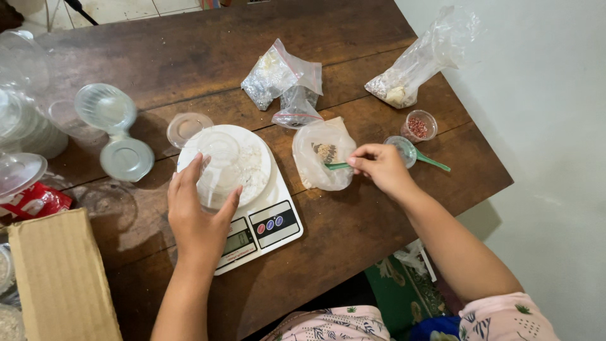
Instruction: The person places a small plastic container on a digital scale and uses a green spoon to scoop grains from a plastic bag into the container. They repeatedly add and remove grains to reach a target weight, then set the filled container aside.
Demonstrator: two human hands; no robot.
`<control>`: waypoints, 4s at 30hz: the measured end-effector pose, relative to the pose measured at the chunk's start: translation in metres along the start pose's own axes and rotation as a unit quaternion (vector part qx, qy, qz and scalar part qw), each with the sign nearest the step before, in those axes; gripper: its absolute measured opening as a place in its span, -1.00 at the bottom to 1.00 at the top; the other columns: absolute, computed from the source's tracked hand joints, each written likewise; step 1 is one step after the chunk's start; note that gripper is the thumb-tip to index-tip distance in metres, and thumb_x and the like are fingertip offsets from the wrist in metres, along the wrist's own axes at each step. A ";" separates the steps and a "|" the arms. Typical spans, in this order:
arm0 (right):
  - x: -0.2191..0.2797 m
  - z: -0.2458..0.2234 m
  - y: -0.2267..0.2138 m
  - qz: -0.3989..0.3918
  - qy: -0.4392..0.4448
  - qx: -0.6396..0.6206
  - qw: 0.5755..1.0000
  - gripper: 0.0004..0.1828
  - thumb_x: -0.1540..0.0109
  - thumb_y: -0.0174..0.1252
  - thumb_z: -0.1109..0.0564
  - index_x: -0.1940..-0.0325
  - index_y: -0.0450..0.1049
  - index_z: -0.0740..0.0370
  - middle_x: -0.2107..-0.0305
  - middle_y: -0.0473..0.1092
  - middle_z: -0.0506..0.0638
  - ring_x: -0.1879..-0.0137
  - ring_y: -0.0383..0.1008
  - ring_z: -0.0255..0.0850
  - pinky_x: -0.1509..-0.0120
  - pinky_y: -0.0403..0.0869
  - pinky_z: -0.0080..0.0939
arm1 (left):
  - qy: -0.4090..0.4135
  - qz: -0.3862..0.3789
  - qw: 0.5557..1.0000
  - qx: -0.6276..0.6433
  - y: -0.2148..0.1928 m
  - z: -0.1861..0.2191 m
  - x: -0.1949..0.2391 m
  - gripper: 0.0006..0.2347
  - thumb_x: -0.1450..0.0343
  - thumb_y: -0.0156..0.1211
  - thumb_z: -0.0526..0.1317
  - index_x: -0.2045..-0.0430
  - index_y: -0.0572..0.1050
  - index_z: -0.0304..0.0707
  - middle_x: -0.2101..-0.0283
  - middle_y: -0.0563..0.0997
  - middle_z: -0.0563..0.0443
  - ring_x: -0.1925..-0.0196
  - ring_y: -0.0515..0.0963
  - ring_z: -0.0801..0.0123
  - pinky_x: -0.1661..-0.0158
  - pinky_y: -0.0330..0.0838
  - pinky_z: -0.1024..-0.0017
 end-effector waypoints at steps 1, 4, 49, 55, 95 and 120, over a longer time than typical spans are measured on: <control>-0.002 0.004 0.001 0.001 0.000 -0.001 1.000 -0.92 0.02 0.12 0.28 0.45 0.46 0.28 0.77 0.34 0.01 0.66 0.19 -0.46 0.63 0.20 -0.57 | 0.002 -0.001 1.000 0.000 0.001 -0.001 0.001 -0.43 -0.04 0.38 -0.34 0.07 0.29 -0.41 0.17 0.46 -0.19 0.03 0.36 0.11 -0.10 0.08 0.11; -0.007 0.022 0.007 -0.011 0.058 -0.091 0.994 -0.89 0.00 0.11 0.25 0.41 0.41 0.34 0.78 0.32 0.04 0.70 0.17 -0.46 0.71 0.15 -0.61 | 0.021 0.005 1.000 -0.005 0.001 -0.002 0.001 -0.43 -0.04 0.39 -0.32 0.07 0.30 -0.42 0.17 0.46 -0.20 0.04 0.36 0.08 -0.09 0.09 0.11; 0.012 -0.094 0.093 -0.065 -0.119 -0.178 0.975 -0.95 0.00 0.11 0.33 0.47 0.42 0.39 0.83 0.26 0.13 0.77 0.18 -0.37 0.75 0.13 -0.56 | 0.029 0.014 0.999 -0.021 0.002 -0.014 0.003 -0.42 0.04 0.40 -0.28 0.12 0.34 -0.30 0.13 0.48 -0.02 0.01 0.38 0.22 -0.14 0.00 0.16; 0.053 -0.147 0.102 0.013 -0.439 0.097 0.893 -0.94 -0.05 0.15 0.30 0.45 0.48 0.20 0.74 0.35 -0.05 0.63 0.32 -0.22 0.53 0.33 -0.39 | 0.041 0.026 0.999 -0.025 0.001 -0.014 0.003 -0.40 0.05 0.41 -0.27 0.12 0.33 -0.32 0.14 0.48 -0.04 0.01 0.38 0.21 -0.13 0.01 0.15; 0.087 -0.149 0.049 0.150 -0.547 0.085 0.819 -0.97 -0.10 0.08 0.34 0.42 0.44 0.37 0.56 0.34 0.10 0.50 0.29 -0.07 0.39 0.33 -0.21 | 0.046 0.029 0.996 -0.065 -0.013 -0.011 -0.003 -0.38 0.01 0.40 -0.17 0.07 0.29 -0.31 0.14 0.39 -0.15 0.06 0.29 0.05 -0.14 -0.11 0.11; 0.054 -0.063 0.010 0.195 -0.537 0.335 0.749 -0.93 -0.04 0.08 0.36 0.52 0.39 0.28 0.60 0.29 0.00 0.50 0.30 -0.15 0.39 0.36 -0.29 | 0.221 -0.170 0.903 -0.327 0.140 0.078 0.055 -0.68 -0.06 -0.01 -0.26 0.40 0.42 -0.52 0.27 0.44 -0.29 0.14 0.29 0.10 0.03 0.06 0.33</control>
Point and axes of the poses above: each hand's wrist, its own x-axis away from the middle knuckle, its own y-axis out of the palm, z = x × y, the point moved 7 cm from there along -x, towards the middle knuckle
